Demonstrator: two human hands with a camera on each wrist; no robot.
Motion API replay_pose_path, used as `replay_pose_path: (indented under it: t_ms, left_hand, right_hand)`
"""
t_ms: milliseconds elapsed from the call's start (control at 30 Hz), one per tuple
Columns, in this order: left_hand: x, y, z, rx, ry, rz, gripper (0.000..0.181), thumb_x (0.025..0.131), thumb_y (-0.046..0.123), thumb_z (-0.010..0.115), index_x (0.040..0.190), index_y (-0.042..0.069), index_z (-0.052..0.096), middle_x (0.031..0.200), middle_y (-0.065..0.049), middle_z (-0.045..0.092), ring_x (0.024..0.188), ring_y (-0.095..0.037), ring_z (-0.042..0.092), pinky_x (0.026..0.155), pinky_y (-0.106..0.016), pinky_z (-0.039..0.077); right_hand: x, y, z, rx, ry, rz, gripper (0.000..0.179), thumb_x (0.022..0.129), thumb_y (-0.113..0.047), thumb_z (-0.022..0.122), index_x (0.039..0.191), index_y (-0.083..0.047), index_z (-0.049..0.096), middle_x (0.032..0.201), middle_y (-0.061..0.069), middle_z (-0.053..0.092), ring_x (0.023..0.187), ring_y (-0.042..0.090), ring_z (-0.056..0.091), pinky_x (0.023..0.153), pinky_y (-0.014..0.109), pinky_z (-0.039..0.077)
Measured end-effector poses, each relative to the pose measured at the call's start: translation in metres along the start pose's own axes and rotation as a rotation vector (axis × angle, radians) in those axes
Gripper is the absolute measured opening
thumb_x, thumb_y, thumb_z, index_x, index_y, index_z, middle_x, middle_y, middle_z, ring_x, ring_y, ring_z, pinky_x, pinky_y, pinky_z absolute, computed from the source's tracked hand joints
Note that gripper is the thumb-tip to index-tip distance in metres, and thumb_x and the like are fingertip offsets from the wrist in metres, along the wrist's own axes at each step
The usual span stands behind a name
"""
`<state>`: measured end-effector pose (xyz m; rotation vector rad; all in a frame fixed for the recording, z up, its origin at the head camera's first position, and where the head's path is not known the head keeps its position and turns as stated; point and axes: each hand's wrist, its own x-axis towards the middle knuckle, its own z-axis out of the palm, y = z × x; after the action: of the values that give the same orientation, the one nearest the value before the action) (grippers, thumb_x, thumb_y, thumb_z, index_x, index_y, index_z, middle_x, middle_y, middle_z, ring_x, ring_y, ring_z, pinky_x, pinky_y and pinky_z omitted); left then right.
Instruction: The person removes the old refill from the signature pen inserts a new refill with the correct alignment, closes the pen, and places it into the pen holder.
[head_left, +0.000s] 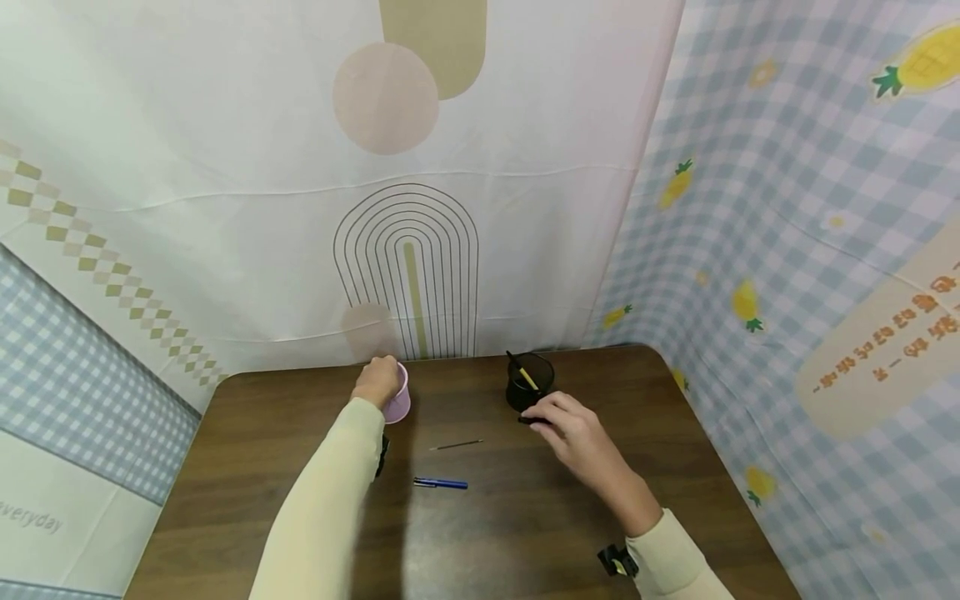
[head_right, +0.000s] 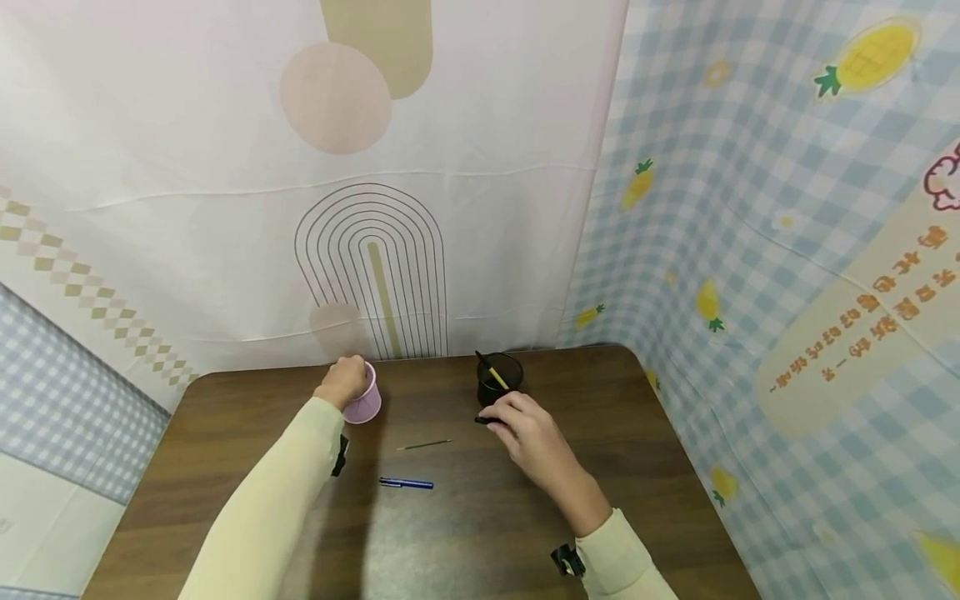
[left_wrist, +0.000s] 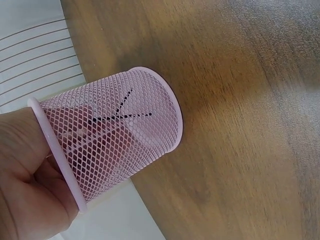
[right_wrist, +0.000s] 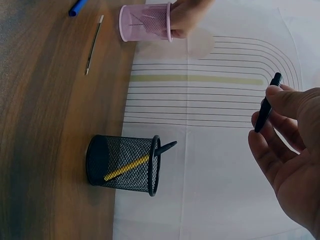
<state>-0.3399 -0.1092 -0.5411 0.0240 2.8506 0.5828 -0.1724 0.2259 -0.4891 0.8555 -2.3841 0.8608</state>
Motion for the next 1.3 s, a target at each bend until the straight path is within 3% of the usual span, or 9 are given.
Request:
replay_pose_path:
  t_ms: [300, 667, 933, 1300]
  left_hand:
    - [-0.002, 0.003, -0.003, 0.004, -0.005, 0.015, 0.023, 0.093, 0.004, 0.054, 0.108, -0.008, 0.066, 0.115, -0.034, 0.068, 0.104, -0.049, 0.069, 0.087, -0.056, 0.057]
    - [-0.002, 0.001, -0.005, -0.047, -0.011, -0.01, 0.02, 0.089, 0.002, 0.058, 0.107, -0.006, 0.065, 0.115, -0.033, 0.068, 0.107, -0.049, 0.068, 0.086, -0.055, 0.058]
    - [-0.007, -0.004, -0.002, -0.064, 0.038, 0.058, 0.014, 0.094, 0.003, 0.054, 0.1, -0.004, 0.065, 0.112, -0.031, 0.069, 0.103, -0.048, 0.069, 0.083, -0.055, 0.058]
    - [-0.012, -0.004, -0.003, -0.071, 0.068, 0.075, 0.009, 0.094, 0.002, 0.057, 0.091, -0.001, 0.065, 0.102, -0.025, 0.07, 0.087, -0.036, 0.069, 0.073, -0.049, 0.058]
  right_hand:
    - [-0.001, 0.002, 0.001, -0.009, 0.009, -0.016, 0.028, 0.082, 0.003, 0.082, 0.104, -0.013, 0.076, 0.104, 0.0, 0.068, 0.093, 0.013, 0.066, 0.076, 0.019, 0.054]
    - [0.0, 0.0, 0.0, -0.013, 0.009, -0.015, 0.027, 0.083, 0.001, 0.082, 0.105, -0.013, 0.076, 0.104, 0.0, 0.068, 0.093, 0.013, 0.066, 0.077, 0.016, 0.052]
    - [0.0, -0.001, 0.0, -0.017, 0.017, -0.022, 0.031, 0.08, 0.003, 0.084, 0.104, -0.014, 0.076, 0.103, 0.0, 0.068, 0.093, 0.014, 0.066, 0.076, 0.019, 0.054]
    - [0.001, -0.003, -0.001, -0.023, 0.017, -0.017, 0.027, 0.082, 0.0, 0.083, 0.105, -0.014, 0.076, 0.104, 0.0, 0.068, 0.095, 0.014, 0.066, 0.077, 0.02, 0.054]
